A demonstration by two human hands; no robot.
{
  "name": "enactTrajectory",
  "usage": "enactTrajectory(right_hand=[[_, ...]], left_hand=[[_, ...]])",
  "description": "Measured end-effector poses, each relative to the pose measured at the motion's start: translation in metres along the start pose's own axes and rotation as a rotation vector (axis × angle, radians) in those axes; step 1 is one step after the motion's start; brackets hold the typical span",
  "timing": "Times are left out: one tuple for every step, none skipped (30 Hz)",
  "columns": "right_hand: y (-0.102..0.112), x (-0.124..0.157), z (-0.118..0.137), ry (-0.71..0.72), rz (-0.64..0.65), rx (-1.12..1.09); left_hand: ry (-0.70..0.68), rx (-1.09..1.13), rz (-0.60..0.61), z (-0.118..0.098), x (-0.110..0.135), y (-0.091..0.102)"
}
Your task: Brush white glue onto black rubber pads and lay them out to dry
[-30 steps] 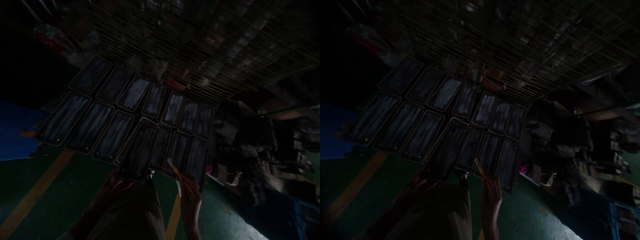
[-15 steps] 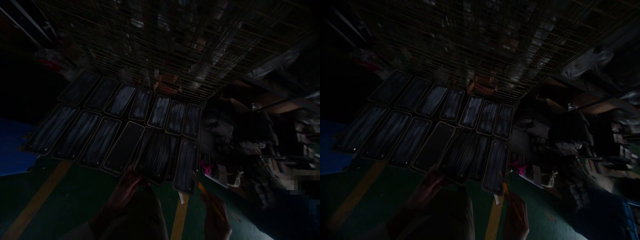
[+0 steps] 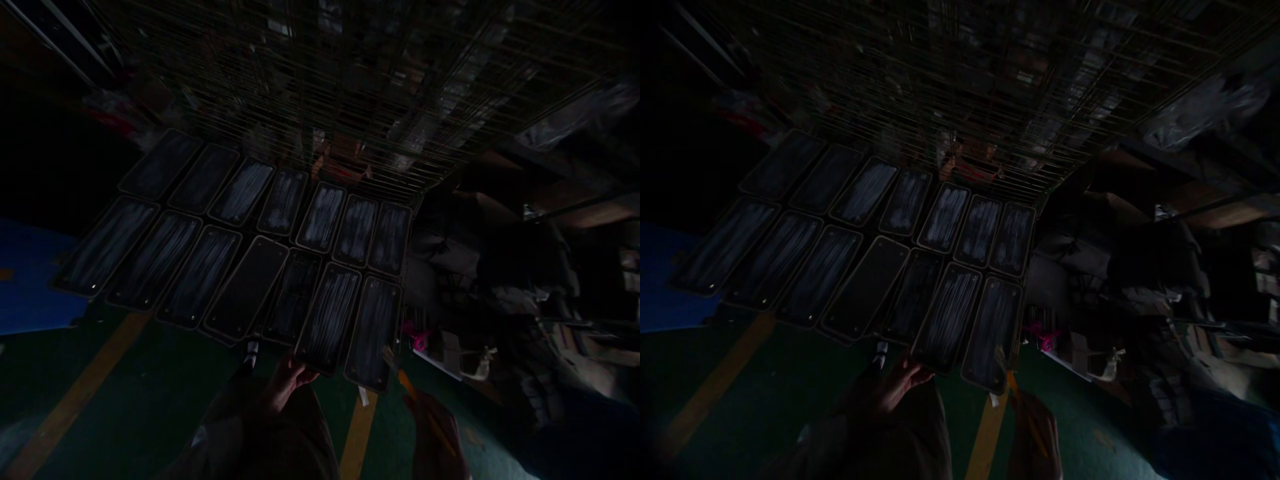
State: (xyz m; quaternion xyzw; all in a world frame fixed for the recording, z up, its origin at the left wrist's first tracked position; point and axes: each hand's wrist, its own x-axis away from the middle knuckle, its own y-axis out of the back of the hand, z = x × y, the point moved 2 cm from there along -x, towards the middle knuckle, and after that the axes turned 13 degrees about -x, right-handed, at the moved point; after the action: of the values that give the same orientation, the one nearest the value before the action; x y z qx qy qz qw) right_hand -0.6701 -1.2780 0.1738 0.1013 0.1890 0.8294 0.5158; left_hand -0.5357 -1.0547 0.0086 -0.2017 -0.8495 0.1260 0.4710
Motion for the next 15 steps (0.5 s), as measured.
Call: enactTrajectory(right_hand=[[-0.003,0.001,-0.002,-0.013,0.006,-0.013],[-0.006,0.002,-0.003,-0.026,0.017,-0.019],[-0.011,0.003,-0.003,-0.039,0.037,-0.021],[-0.017,0.004,-0.002,-0.046,0.061,-0.022],[-0.025,0.005,-0.001,-0.046,0.087,-0.021],[-0.034,0.006,0.002,-0.038,0.114,-0.024],[-0.044,0.007,0.006,-0.019,0.141,-0.033],[-0.056,0.007,0.011,0.014,0.171,-0.048],[-0.069,0.008,0.016,0.056,0.211,-0.065],[-0.085,0.008,0.021,0.102,0.267,-0.083],[-0.102,0.009,0.027,0.148,0.334,-0.104],[-0.121,0.009,0.033,0.189,0.405,-0.123],[-0.140,0.009,0.039,0.221,0.478,-0.134],[-0.161,0.010,0.045,0.247,0.545,-0.141],[-0.182,0.010,0.051,0.271,0.604,-0.145]], left_hand=[[0.008,-0.012,-0.002,0.003,-0.002,0.000],[0.013,-0.024,-0.004,0.004,-0.003,0.000],[0.015,-0.037,-0.004,0.004,-0.003,-0.002],[0.017,-0.049,-0.001,0.004,-0.003,-0.003],[0.020,-0.058,0.010,0.003,-0.003,-0.005],[0.026,-0.063,0.028,0.001,-0.002,-0.005],[0.033,-0.065,0.046,0.000,-0.001,-0.005],[0.046,-0.068,0.054,-0.002,0.001,-0.002],[0.066,-0.078,0.048,-0.003,0.002,0.003],[0.091,-0.095,0.025,-0.004,0.005,0.010],[0.115,-0.114,-0.010,-0.005,0.007,0.021],[0.135,-0.134,-0.050,-0.006,0.010,0.034],[0.144,-0.149,-0.096,-0.008,0.012,0.049],[0.140,-0.154,-0.150,-0.011,0.015,0.066],[0.124,-0.147,-0.208,-0.015,0.018,0.084]])
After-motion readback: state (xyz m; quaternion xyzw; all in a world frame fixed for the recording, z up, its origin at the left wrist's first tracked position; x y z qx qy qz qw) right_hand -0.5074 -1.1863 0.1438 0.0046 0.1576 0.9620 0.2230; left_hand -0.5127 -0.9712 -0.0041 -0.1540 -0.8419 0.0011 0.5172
